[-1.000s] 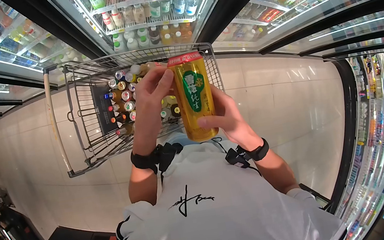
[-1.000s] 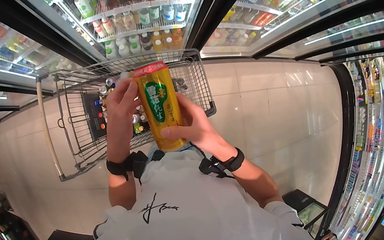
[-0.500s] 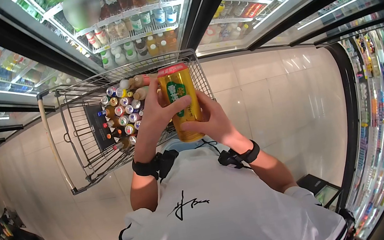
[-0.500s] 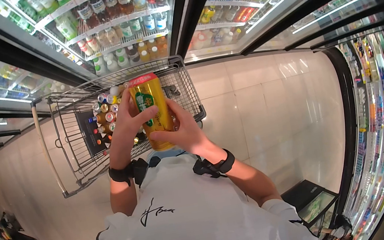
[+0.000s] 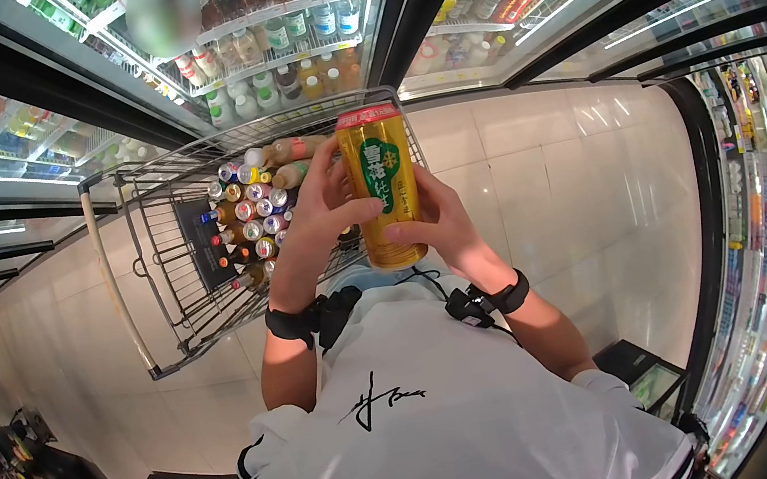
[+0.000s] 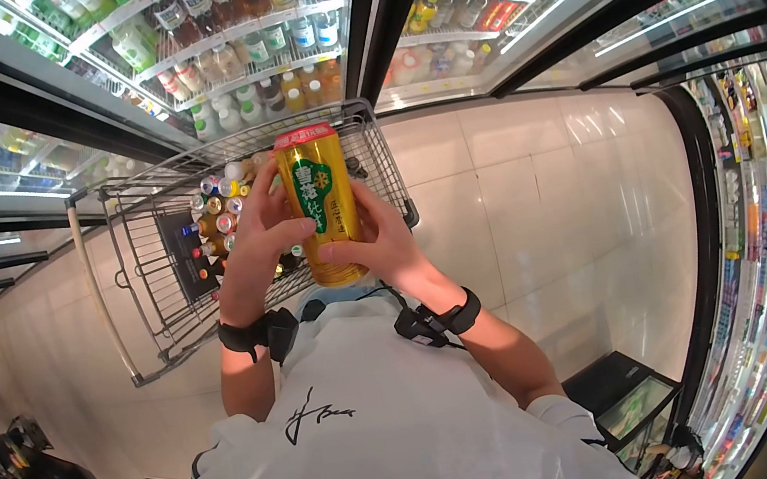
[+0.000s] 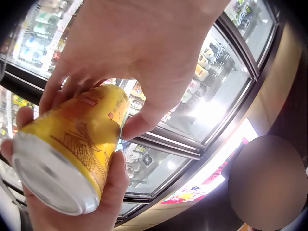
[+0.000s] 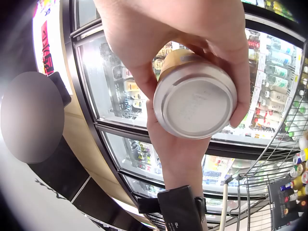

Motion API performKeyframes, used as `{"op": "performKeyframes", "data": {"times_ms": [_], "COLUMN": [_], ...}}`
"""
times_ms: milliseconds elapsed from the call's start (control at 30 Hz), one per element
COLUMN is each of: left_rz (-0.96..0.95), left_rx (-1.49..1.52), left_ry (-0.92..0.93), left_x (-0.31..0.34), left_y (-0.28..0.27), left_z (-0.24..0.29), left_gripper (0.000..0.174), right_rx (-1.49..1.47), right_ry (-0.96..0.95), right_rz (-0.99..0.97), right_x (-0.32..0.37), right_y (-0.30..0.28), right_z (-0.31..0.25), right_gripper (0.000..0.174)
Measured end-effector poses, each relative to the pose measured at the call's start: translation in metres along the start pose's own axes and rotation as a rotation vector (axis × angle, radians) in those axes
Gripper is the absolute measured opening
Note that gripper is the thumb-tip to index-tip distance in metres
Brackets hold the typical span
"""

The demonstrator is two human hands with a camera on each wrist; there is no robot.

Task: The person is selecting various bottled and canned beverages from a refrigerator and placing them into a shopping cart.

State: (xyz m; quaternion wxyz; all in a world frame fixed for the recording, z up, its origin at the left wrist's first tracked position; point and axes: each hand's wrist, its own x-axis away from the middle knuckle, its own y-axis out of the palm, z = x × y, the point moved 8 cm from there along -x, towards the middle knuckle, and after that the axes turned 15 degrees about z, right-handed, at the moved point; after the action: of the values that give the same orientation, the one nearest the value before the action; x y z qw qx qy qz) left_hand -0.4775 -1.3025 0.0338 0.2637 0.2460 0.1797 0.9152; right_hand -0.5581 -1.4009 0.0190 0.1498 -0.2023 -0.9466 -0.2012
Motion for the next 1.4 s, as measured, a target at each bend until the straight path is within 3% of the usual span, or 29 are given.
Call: {"op": "performKeyframes", "data": {"times_ms": [233,433,967,1400], "left_rz": [0.090,0.071,0.015,0.011], "left_rx": [-0.002,0.096,0.071,0.022], "left_ry": [-0.006,-0.015,-0.032,0.001], "left_x": [0.002,-0.006,-0.015,-0.013], "left_y": [-0.018,-0.033,0.000,0.017], "left_z": [0.001,-0.005,-0.004,0.001], "left_gripper": [0.060,0.053,0.054,0.058], "right_rx": [0.051,0.079,0.047,0.029], "right_ry": [0.036,0.012,0.027,-0.017], "right_rz": [-0.001,-0.014,0.048,0.083], "right_x": [-0.004,-0.006,0.008,0.008], "right_y": [0.010,0.019,-0.001,-0.020], "right_z": [0.007,0.008,-0.016,-0.015], "right_gripper": [0.081,0.079,0.071,0.081]}}
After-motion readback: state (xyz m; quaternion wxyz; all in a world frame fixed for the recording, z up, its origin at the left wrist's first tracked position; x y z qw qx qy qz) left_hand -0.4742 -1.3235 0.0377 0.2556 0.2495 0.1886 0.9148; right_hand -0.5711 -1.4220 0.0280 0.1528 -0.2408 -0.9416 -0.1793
